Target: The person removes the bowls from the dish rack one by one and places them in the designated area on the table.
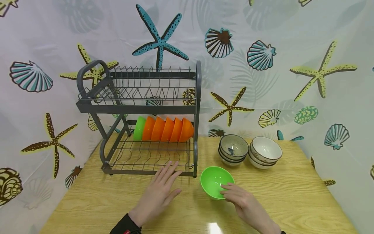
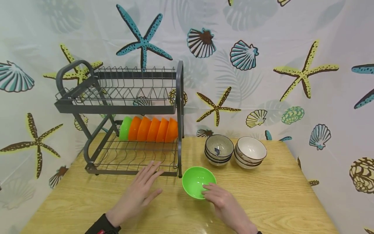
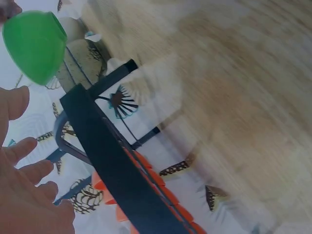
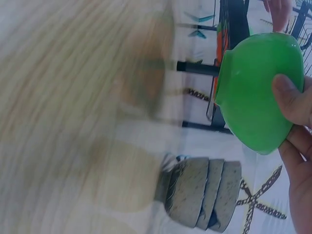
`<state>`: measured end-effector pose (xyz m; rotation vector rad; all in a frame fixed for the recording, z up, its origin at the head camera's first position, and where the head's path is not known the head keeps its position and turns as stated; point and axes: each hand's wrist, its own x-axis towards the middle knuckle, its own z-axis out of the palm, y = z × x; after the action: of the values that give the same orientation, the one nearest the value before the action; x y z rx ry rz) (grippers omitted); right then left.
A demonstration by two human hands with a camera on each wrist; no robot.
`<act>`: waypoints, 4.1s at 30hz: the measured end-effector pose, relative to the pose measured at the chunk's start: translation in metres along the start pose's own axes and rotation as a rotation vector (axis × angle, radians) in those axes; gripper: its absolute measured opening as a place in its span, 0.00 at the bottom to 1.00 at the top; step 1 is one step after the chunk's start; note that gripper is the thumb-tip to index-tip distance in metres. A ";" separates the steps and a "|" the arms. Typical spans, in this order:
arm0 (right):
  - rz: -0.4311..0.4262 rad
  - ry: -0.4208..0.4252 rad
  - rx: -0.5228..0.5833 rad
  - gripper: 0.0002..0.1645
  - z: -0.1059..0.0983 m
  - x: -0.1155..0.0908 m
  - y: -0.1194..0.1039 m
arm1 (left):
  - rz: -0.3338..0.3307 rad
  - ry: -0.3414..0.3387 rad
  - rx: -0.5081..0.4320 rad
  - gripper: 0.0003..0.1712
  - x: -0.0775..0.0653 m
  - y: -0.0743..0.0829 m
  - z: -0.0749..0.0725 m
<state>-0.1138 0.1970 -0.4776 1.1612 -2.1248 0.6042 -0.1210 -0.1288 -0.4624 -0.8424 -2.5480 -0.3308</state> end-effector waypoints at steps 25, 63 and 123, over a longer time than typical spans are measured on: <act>0.215 -0.155 -0.148 0.21 -0.011 -0.043 0.027 | -0.100 -0.085 -0.040 0.35 -0.012 -0.007 0.007; 0.250 -0.186 -0.157 0.19 -0.015 -0.043 0.028 | -0.123 -0.114 -0.057 0.34 -0.016 -0.005 0.010; 0.798 -0.045 0.346 0.31 -0.026 -0.039 0.023 | -0.579 0.049 -0.654 0.36 0.018 -0.105 -0.047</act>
<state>-0.1099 0.2475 -0.4892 0.4296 -2.5635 1.3438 -0.1830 -0.2188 -0.4220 -0.2481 -2.6057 -1.3908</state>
